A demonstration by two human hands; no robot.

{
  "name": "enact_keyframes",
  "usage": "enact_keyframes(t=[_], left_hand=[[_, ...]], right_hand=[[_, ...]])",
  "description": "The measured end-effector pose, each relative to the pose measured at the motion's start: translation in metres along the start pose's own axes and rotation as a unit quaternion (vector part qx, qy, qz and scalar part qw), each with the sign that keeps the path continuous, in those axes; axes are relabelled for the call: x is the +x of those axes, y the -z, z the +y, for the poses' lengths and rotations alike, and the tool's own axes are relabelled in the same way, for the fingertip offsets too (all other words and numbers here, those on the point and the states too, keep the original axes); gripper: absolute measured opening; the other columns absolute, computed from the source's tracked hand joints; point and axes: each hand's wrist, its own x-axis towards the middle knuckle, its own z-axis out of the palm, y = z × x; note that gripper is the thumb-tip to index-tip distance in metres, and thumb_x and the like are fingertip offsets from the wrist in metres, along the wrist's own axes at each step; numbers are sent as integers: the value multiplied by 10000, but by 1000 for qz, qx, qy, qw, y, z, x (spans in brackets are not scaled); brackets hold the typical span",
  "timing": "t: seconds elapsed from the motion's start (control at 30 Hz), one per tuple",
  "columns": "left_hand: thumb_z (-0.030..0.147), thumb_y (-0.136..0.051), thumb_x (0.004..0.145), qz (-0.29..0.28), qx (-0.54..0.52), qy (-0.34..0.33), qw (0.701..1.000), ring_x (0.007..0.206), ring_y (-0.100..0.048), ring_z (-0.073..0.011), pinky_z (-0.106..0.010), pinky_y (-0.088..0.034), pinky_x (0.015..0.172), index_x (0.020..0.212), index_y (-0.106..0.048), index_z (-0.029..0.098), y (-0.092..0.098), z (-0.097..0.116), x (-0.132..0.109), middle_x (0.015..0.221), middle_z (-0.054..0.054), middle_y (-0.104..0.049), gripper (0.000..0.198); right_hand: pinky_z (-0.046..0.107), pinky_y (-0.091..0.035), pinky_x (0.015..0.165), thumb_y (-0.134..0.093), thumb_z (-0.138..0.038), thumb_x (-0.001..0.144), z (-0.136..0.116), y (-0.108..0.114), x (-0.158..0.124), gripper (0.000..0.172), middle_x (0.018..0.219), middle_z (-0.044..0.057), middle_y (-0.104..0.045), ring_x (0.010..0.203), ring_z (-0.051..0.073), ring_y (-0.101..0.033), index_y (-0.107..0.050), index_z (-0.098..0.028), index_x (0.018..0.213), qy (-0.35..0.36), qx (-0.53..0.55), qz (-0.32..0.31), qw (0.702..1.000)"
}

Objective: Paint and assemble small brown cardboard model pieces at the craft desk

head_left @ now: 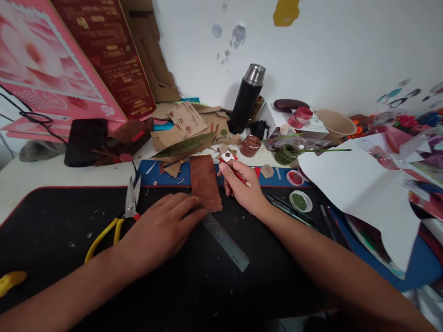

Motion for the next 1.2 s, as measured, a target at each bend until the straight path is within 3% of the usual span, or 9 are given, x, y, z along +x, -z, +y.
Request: enact_keyframes(t=[0.23,0.4,0.63,0.9,1.2], left_hand=[[65,-478,976,-37,49,-44,997,1216,-678,-315,-477,-580,994,1382,-673,165,-12,10,-15,1403,-158,-707,461],[59,-447,973,-41,59,-64,995,1244,-668,-319,-462,-598,990,1386,-662,129,-14,7,-17,1399,-152,-718,471],[76,-472,976,-48,17,-71,996,1306,-634,-327,-487,-584,1033,1358,-698,171,-13,3,-21,1399,-133,-719,454],[82,-484,985,-33,-10,-36,999,1287,-651,-318,-505,-576,1057,1460,-633,186,-16,3,-22,1392,-132,-719,509],[85,-463,995,-23,32,-53,998,1303,-650,-338,-500,-616,1027,1360,-685,137,-18,7,-20,1382,-157,-720,430]], right_hand=[[259,-425,537,-567,-545,1059,3,-3,-11,370,568,-63,-554,496,117,-547,-652,-244,860,7,-25,0,1000],[280,-446,606,-549,-495,1076,0,0,-15,362,610,-40,-595,575,138,-592,-610,-250,816,25,-88,-38,995],[281,-454,643,-528,-501,1078,-1,0,-14,376,652,-27,-621,630,151,-609,-601,-249,808,21,-104,-75,991],[317,-409,654,-547,-460,1068,2,12,-10,335,648,-7,-620,637,176,-590,-618,-256,812,57,-203,-9,977],[323,-379,664,-540,-430,1068,-1,10,-10,338,705,8,-676,651,186,-609,-606,-250,790,65,-278,-48,957]])
